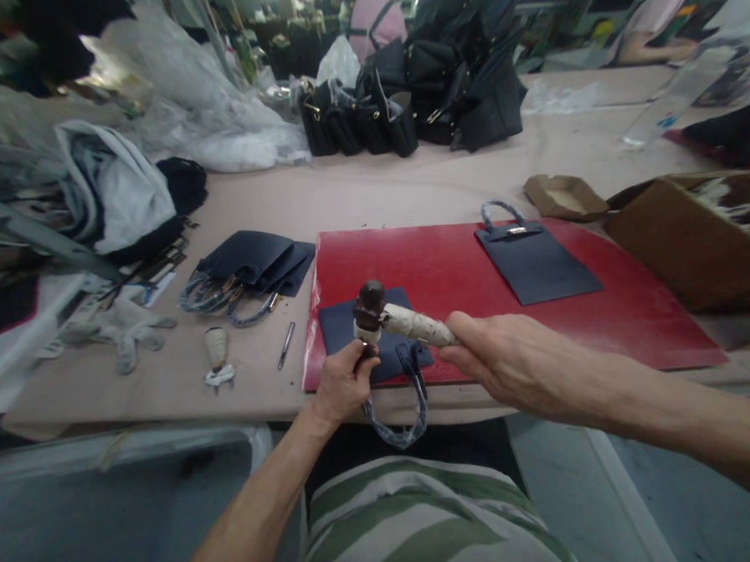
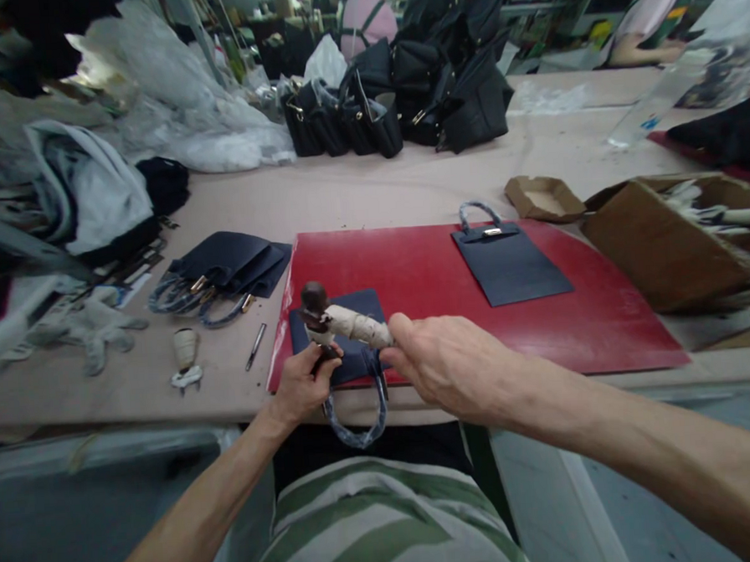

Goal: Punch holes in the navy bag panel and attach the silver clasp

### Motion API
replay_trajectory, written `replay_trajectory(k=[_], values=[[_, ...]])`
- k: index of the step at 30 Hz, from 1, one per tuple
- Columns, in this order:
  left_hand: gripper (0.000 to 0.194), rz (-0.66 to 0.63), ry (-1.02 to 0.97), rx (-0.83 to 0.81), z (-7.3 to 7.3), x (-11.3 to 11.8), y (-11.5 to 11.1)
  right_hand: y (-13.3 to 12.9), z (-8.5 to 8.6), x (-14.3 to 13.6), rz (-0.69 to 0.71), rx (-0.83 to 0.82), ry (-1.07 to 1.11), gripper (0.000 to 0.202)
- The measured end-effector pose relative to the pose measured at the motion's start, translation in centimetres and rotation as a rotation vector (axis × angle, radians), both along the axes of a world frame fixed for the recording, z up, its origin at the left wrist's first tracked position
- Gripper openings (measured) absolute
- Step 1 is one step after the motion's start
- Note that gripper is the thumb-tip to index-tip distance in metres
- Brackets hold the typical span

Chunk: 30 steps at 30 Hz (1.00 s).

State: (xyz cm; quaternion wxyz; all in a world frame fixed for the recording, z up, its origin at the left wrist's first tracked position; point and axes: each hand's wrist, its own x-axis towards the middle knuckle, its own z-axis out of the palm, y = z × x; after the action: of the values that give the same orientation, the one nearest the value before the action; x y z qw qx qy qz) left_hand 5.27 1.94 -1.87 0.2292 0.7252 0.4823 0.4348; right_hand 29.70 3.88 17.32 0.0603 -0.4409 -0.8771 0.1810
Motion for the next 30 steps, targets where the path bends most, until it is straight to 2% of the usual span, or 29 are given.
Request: replay_trajectory(k=[2, 4, 6, 9, 10, 12, 15, 18, 20, 23, 26, 30], values=[[0.013, 0.004, -0.002, 0.007, -0.1, 0.0, -0.1, 0.1, 0.1, 0.2, -0.013, 0.055, 0.006, 0.023], [0.015, 0.012, 0.020, 0.041, -0.1, 0.0, -0.1, 0.0, 0.3, 0.1, -0.065, 0.212, 0.177, 0.023], [0.014, 0.019, 0.056, 0.068, 0.1, 0.0, 0.0, -0.3, 0.2, 0.1, -0.043, 0.290, 0.269, 0.019], [0.009, 0.006, 0.070, 0.053, 0.4, 0.0, 0.0, -0.7, -0.6, 0.6, 0.094, 0.194, 0.068, 0.018], [0.009, 0.003, 0.065, 0.041, 0.5, 0.0, 0.1, -0.7, -1.0, 0.9, 0.100, 0.139, -0.009, 0.019], [0.010, 0.003, 0.045, 0.026, 0.6, 0.0, 0.1, -0.4, -1.8, 1.4, -0.007, 0.030, -0.066, 0.019], [0.012, -0.004, 0.041, 0.026, 0.7, 0.0, 0.1, 0.5, -3.9, 1.5, -0.253, -0.173, 0.025, 0.020], [0.011, -0.038, 0.025, 0.003, 0.8, -0.1, 0.2, 2.0, -7.4, 0.4, -0.384, -0.345, 0.157, 0.019], [0.011, -0.053, 0.008, -0.025, 1.0, -0.3, 0.2, 3.1, -10.0, -0.7, -0.414, -0.372, 0.187, 0.020], [0.013, -0.055, 0.012, -0.002, 1.2, -0.4, 0.1, 4.2, -12.9, -2.0, -0.466, -0.337, 0.087, 0.031], [0.012, -0.028, 0.028, 0.015, 1.4, -0.6, -0.4, 4.6, -14.1, -2.7, -0.513, -0.316, 0.003, 0.036], [0.012, 0.017, 0.002, 0.008, 1.5, -0.8, -0.8, 4.4, -14.3, -2.8, -0.539, -0.294, -0.033, 0.034]])
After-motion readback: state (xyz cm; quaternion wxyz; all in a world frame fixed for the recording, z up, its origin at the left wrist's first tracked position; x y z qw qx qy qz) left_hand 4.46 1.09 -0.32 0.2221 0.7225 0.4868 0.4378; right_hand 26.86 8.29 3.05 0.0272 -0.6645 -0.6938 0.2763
